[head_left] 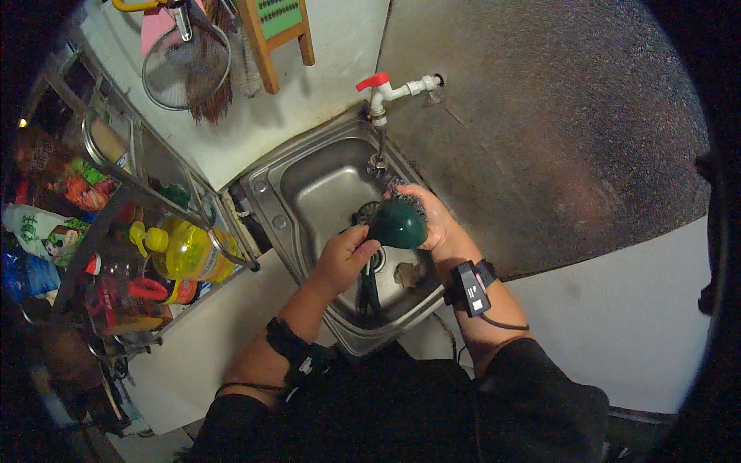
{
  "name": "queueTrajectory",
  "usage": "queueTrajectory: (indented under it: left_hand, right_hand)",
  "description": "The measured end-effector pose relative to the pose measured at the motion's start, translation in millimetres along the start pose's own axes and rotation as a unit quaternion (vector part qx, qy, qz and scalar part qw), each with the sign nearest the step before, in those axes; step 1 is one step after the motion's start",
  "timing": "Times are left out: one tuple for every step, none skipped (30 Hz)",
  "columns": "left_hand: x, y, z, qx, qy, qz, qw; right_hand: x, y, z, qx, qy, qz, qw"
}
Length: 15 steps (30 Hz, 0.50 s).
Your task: The person washes a green ladle and a green slotted spoon in a stainless steel sink using a metal scrubber and running water. They scrub each utensil thoroughly, rinse them under the tap, and place them on a drying rack.
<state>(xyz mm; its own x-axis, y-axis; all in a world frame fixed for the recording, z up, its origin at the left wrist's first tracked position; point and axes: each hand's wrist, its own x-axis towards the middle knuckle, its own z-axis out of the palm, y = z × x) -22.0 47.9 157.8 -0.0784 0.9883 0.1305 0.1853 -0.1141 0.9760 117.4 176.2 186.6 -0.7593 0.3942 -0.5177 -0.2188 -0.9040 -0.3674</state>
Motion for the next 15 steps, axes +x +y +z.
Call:
queueTrajectory:
  left_hand:
    - [-1,0,-1,-0.01,-0.009,-0.019,1.0]
    - [-1,-1,-2,-0.024,-0.006,-0.026,0.999]
    - [-1,-1,-2,-0.039,-0.004,-0.032,0.999]
    - [-1,-2,-3,-0.057,-0.005,-0.031,0.998]
    - [-1,-3,-3,-0.057,0.008,-0.034,0.998]
    - [0,-4,-2,-0.06,0.017,-0.028,0.998]
    - [1,-4,-1,-0.059,0.027,-0.032,0.997]
    - [2,-5,0,-0.06,0.035,-0.032,0.997]
    - [3,-5,0,-0.058,0.043,-0.041,0.997]
    - [4,-5,3,-0.065,0.053,-0.059,0.995]
    - [6,-4,6,-0.083,0.055,-0.05,0.994]
    - [10,-3,10,-0.109,0.06,-0.049,0.991]
    - [13,-1,14,-0.146,0.057,-0.054,0.986]
    - [13,1,15,-0.095,0.061,-0.025,0.993]
    - [13,3,17,-0.055,0.059,-0.004,0.997]
  right_hand:
    - [0,2,-1,0.03,0.018,-0.028,0.999]
    - [0,1,-3,0.057,-0.007,-0.049,0.997]
    - [0,-1,-5,0.03,0.031,-0.084,0.996]
    - [-2,-4,-7,-0.002,0.044,-0.112,0.993]
    - [-3,-7,-8,-0.037,0.083,-0.14,0.986]
    - [-7,-9,-9,-0.098,0.165,-0.199,0.961]
    - [-9,-10,-8,-0.219,0.176,-0.306,0.91]
    - [-12,-9,-5,-0.33,0.221,-0.392,0.83]
    - [-13,-8,-1,-0.425,0.287,-0.453,0.729]
    - [-17,-1,3,-0.527,0.271,-0.559,0.58]
    - [-14,7,10,-0.549,0.225,-0.633,0.497]
    - [-15,22,17,-0.602,0.22,-0.617,0.457]
    - [-14,33,22,-0.666,0.207,-0.588,0.41]
    - [-12,36,26,-0.648,0.221,-0.601,0.412]
    - [-9,39,28,-0.643,0.229,-0.605,0.411]
